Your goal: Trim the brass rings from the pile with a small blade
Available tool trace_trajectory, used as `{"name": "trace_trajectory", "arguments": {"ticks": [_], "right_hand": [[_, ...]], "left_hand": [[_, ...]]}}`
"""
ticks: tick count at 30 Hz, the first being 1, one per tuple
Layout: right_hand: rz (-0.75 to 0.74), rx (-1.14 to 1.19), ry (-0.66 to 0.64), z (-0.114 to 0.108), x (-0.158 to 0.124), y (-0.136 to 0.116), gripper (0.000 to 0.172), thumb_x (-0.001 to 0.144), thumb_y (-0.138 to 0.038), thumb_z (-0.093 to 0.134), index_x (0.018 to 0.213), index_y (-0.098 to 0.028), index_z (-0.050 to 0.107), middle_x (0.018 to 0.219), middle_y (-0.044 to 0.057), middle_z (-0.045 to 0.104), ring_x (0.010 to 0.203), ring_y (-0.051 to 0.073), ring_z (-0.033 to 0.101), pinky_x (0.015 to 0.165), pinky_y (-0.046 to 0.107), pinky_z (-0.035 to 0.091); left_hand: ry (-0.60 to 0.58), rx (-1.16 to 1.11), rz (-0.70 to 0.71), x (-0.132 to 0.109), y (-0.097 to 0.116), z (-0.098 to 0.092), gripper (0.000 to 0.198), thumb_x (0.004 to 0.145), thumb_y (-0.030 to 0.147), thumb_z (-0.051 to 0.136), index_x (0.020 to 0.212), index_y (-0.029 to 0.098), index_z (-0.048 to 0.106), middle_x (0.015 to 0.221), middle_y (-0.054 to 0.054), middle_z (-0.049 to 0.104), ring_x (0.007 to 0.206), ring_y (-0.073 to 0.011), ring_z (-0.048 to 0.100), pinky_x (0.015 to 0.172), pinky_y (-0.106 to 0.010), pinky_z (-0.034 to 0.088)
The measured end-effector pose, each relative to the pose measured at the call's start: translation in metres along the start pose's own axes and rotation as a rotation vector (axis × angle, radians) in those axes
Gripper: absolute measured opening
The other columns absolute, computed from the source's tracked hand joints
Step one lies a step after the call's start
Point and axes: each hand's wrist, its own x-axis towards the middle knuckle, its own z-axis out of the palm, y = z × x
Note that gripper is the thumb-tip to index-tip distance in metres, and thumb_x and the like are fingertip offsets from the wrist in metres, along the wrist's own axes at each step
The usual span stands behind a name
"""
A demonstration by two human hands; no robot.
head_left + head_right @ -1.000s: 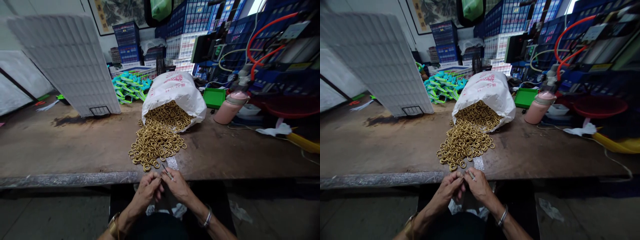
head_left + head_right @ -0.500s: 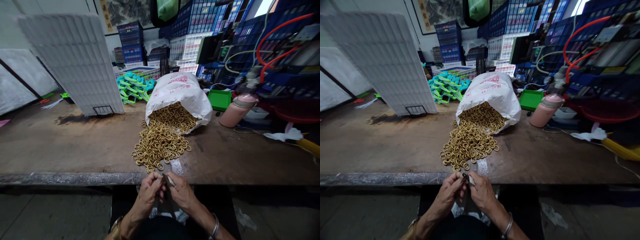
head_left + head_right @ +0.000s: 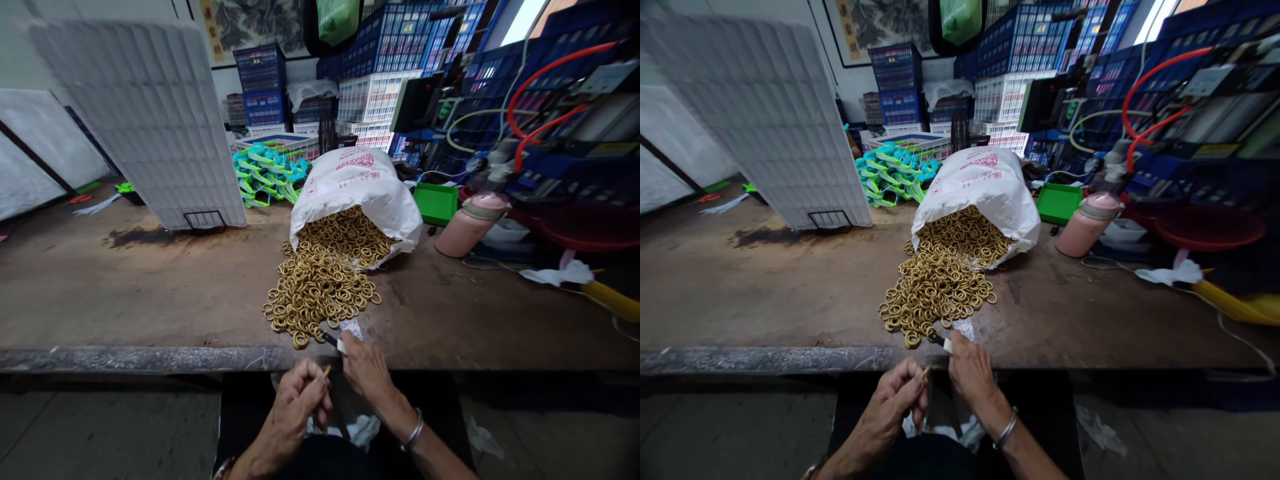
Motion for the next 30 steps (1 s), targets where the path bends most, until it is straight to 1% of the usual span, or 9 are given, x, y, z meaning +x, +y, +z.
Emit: {"name": "trace_trajectory", "arguments": {"ticks": [2,6,8,10,16,19,23,27,30], "right_hand": [[-0.024,0.004,0.037,0.001,0.006,0.001,0.022,0.071,-0.005,0.036,0.082,-0.017,0.051,0.069,0.003,0.062,0.06,0.013,0.055,0.053,0.023,0.027],[-0.078,0.056,0.112,0.007,0.013,-0.01,0.014,0.079,-0.017,0.041,0.089,-0.02,0.049,0.083,0.002,0.06,0.071,0.014,0.056,0.057,0.023,0.031],[-0.067,0.008,0.122,0.012,0.014,-0.018,0.015,0.081,-0.025,0.043,0.094,-0.023,0.047,0.09,0.002,0.058,0.074,0.015,0.056,0.058,0.023,0.032],[-0.045,-0.071,0.114,0.015,0.015,-0.022,0.015,0.081,-0.026,0.044,0.096,-0.025,0.046,0.093,0.002,0.056,0.072,0.015,0.056,0.058,0.024,0.032],[-0.013,-0.156,0.063,0.015,0.018,-0.022,0.021,0.08,-0.012,0.04,0.095,-0.025,0.046,0.092,0.002,0.055,0.069,0.013,0.055,0.057,0.024,0.031],[-0.001,-0.165,0.053,0.014,0.018,-0.019,0.023,0.079,-0.01,0.037,0.095,-0.023,0.047,0.092,0.002,0.055,0.071,0.013,0.054,0.057,0.024,0.031],[-0.019,-0.163,0.037,0.014,0.017,-0.017,0.022,0.08,-0.013,0.037,0.096,-0.023,0.047,0.093,0.002,0.054,0.071,0.013,0.054,0.058,0.024,0.031],[-0.027,-0.111,0.036,0.011,0.018,-0.014,0.026,0.078,-0.011,0.037,0.098,-0.023,0.048,0.094,0.003,0.055,0.074,0.014,0.053,0.059,0.024,0.031],[-0.044,0.01,0.058,0.008,0.019,-0.011,0.027,0.076,-0.008,0.036,0.095,-0.02,0.05,0.092,0.005,0.056,0.076,0.015,0.053,0.061,0.024,0.032]], "left_hand": [[-0.027,-0.092,-0.007,-0.002,-0.003,-0.001,0.025,0.073,0.037,0.057,0.07,0.014,0.048,0.062,-0.001,0.056,0.044,-0.0067,0.048,0.041,-0.019,0.041],[0.031,-0.285,-0.054,0.003,-0.007,-0.006,0.021,0.073,0.03,0.058,0.069,0.012,0.051,0.081,-0.009,0.06,0.06,-0.0118,0.056,0.044,-0.02,0.043],[0.055,-0.348,-0.073,0.005,-0.007,-0.009,0.018,0.074,0.027,0.057,0.07,0.011,0.053,0.079,-0.009,0.061,0.059,-0.012,0.057,0.044,-0.02,0.043],[0.062,-0.404,-0.08,0.007,-0.005,-0.012,0.014,0.074,0.025,0.056,0.07,0.012,0.052,0.074,-0.008,0.061,0.057,-0.0118,0.056,0.044,-0.02,0.042],[0.02,-0.594,-0.171,0.011,-0.001,-0.021,0.013,0.076,0.025,0.051,0.073,0.013,0.054,0.063,-0.003,0.057,0.048,-0.0093,0.05,0.04,-0.019,0.038],[0.018,-0.661,-0.201,0.015,-0.002,-0.024,0.022,0.076,0.028,0.051,0.061,0.012,0.052,0.064,-0.004,0.056,0.051,-0.0096,0.051,0.042,-0.019,0.038],[0.078,-0.641,-0.185,0.02,0.0,-0.026,0.027,0.074,0.028,0.055,0.054,0.012,0.047,0.061,-0.002,0.054,0.052,-0.0093,0.051,0.041,-0.018,0.038],[0.121,-0.561,-0.161,0.022,0.004,-0.026,0.024,0.072,0.032,0.058,0.061,0.013,0.048,0.056,0.001,0.05,0.052,-0.0092,0.051,0.04,-0.017,0.036],[0.156,-0.425,-0.096,0.023,0.005,-0.024,0.024,0.07,0.036,0.06,0.069,0.016,0.047,0.052,0.005,0.046,0.047,-0.0083,0.049,0.037,-0.015,0.032]]}}
